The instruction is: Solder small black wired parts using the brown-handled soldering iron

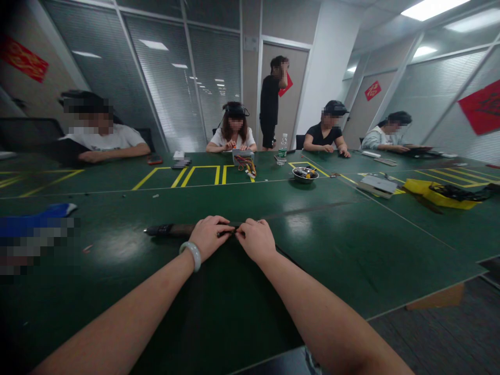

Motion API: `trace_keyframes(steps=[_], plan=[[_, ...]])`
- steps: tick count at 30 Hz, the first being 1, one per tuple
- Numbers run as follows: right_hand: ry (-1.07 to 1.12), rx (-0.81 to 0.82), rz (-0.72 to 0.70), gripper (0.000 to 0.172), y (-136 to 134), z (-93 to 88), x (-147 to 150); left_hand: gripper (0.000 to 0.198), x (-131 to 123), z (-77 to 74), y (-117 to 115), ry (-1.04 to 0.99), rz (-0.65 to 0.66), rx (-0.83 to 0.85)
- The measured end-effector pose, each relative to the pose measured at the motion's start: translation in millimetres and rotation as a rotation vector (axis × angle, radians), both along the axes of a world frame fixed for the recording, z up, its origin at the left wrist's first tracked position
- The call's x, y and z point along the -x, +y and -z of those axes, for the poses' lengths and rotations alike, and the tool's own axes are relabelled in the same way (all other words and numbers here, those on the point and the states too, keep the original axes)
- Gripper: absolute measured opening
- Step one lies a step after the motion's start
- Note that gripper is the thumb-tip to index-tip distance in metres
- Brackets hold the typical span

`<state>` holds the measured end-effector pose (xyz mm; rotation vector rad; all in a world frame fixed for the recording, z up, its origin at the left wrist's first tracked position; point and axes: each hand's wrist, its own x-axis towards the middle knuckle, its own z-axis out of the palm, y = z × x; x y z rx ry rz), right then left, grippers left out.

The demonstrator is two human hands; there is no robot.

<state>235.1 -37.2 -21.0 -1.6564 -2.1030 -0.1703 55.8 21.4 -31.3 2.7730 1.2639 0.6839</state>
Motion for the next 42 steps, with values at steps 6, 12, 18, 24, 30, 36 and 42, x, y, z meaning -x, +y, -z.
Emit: trace_keyframes(steps=[6,12,18,24,30,36,42], plan=[[0.01,0.075,0.034,0.013,-1.8,-2.1,3.1,0.02,-1.3,-2.5,-1.0,0.005,-0.03,0.035],[0.055,0.062,0.006,0.013,1.6,3.6,5.1,0.018,-1.4,-1.4,-0.5,0.0,-0.028,0.02],[0.092,0.041,0.017,0.012,4.6,7.0,6.5,0.017,-2.1,-1.7,-2.6,0.006,-0.026,0.01],[0.167,0.058,0.027,0.008,6.8,9.3,2.3,0.014,-3.0,-4.1,-4.4,-0.021,-0.035,0.018],[0.186,0.083,0.043,0.01,7.5,10.2,0.3,0.011,-3.5,-4.5,-5.1,-0.012,-0.035,0.028],[0.208,0.116,0.048,0.011,7.9,9.4,1.9,0.01,-4.1,-4.2,-5.2,0.0,-0.05,0.036],[0.165,0.103,0.058,0.014,9.9,11.2,5.8,0.008,-5.1,-6.3,-8.4,0.014,-0.041,0.013]])
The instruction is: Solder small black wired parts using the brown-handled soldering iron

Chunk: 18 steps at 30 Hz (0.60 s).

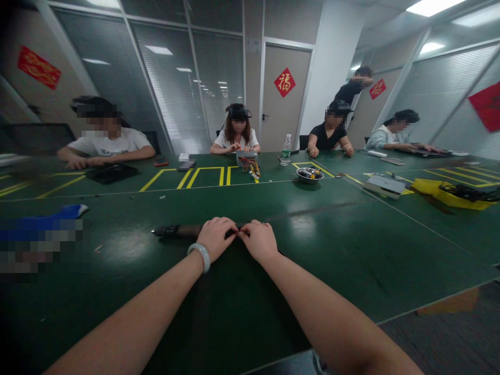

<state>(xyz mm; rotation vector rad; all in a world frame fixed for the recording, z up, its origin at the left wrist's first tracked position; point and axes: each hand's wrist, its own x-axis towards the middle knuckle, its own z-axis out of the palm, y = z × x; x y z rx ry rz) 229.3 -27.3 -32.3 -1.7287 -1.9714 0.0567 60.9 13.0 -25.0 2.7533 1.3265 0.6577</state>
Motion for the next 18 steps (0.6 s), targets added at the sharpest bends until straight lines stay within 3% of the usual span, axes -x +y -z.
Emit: trace_keyframes(steps=[4,10,18], plan=[[0.011,0.001,0.021,0.014,0.7,0.2,1.0,0.015,-0.9,-3.3,-4.6,0.012,-0.002,-0.001],[0.044,0.048,0.046,0.017,3.9,1.1,0.3,0.043,-0.7,-3.3,-8.1,-0.022,0.021,-0.031],[0.067,0.038,0.05,0.015,5.8,2.5,1.5,0.044,1.2,-0.4,-6.7,-0.064,0.043,-0.018]])
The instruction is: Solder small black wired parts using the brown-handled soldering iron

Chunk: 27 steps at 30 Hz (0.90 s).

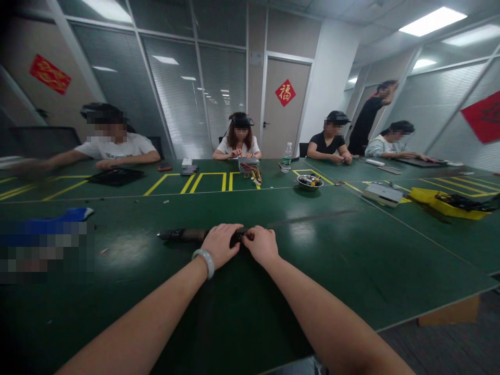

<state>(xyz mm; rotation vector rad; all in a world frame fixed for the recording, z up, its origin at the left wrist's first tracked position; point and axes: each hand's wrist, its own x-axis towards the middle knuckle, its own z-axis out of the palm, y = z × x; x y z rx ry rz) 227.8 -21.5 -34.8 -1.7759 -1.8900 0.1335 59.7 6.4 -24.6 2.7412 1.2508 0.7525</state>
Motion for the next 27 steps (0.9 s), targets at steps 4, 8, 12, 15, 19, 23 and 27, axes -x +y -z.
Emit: trace_keyframes(steps=[4,8,12,15,19,23,27], plan=[[0.015,-0.006,0.003,0.015,-1.2,-0.4,0.8,0.041,1.8,-2.0,-1.2,-0.023,0.028,0.021],[0.041,-0.014,-0.025,0.015,-0.6,1.3,0.4,0.038,2.7,-4.2,-3.7,-0.045,0.054,0.005],[0.036,-0.006,-0.037,0.013,2.5,3.8,-1.4,0.036,2.7,-5.3,-5.1,-0.055,0.069,-0.004],[-0.01,-0.029,-0.047,0.012,4.6,4.9,-2.2,0.036,3.4,-4.9,-4.9,-0.073,0.077,-0.015],[-0.095,-0.079,-0.068,0.008,4.6,5.1,-2.2,0.036,4.6,-2.8,-3.9,-0.104,0.075,-0.027],[-0.13,-0.125,-0.095,0.007,3.1,4.1,-2.2,0.035,4.5,-1.0,-2.9,-0.119,0.074,-0.033],[-0.16,-0.151,-0.104,0.004,2.7,3.5,-2.8,0.035,4.3,-1.3,-2.8,-0.121,0.078,-0.034]])
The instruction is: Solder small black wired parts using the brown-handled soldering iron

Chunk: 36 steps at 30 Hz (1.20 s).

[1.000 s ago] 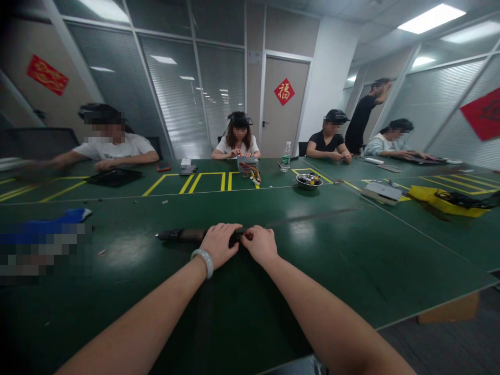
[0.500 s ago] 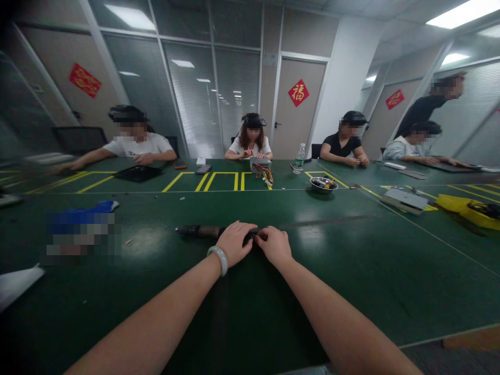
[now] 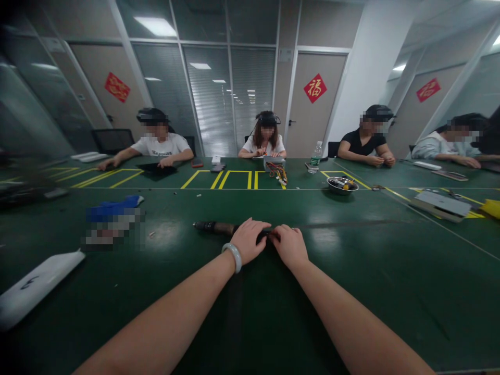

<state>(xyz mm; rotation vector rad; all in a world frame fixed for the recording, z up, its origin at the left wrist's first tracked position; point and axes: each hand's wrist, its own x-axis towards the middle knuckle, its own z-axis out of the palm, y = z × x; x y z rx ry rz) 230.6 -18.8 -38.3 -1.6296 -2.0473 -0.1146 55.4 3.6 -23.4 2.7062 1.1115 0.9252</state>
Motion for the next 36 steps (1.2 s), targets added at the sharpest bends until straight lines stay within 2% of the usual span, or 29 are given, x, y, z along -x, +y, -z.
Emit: trace_keyframes(steps=[11,17,24,31,36], plan=[[-0.221,-0.065,-0.079,0.006,1.1,-2.9,3.0,0.036,1.7,-3.7,-1.5,-0.014,0.0,0.015],[-0.298,-0.077,-0.069,0.007,3.1,-5.6,3.8,0.038,2.9,-2.4,0.7,-0.036,-0.011,0.02],[-0.229,-0.034,-0.031,0.009,5.9,-0.1,5.6,0.038,4.0,-4.1,-0.4,-0.064,-0.022,0.02],[-0.186,0.138,0.003,0.008,12.1,2.7,6.0,0.039,5.7,-9.5,-2.0,-0.046,-0.016,0.06],[-0.137,0.113,-0.043,0.004,15.7,4.7,5.3,0.039,5.7,-6.5,-0.2,-0.048,-0.016,0.046]])
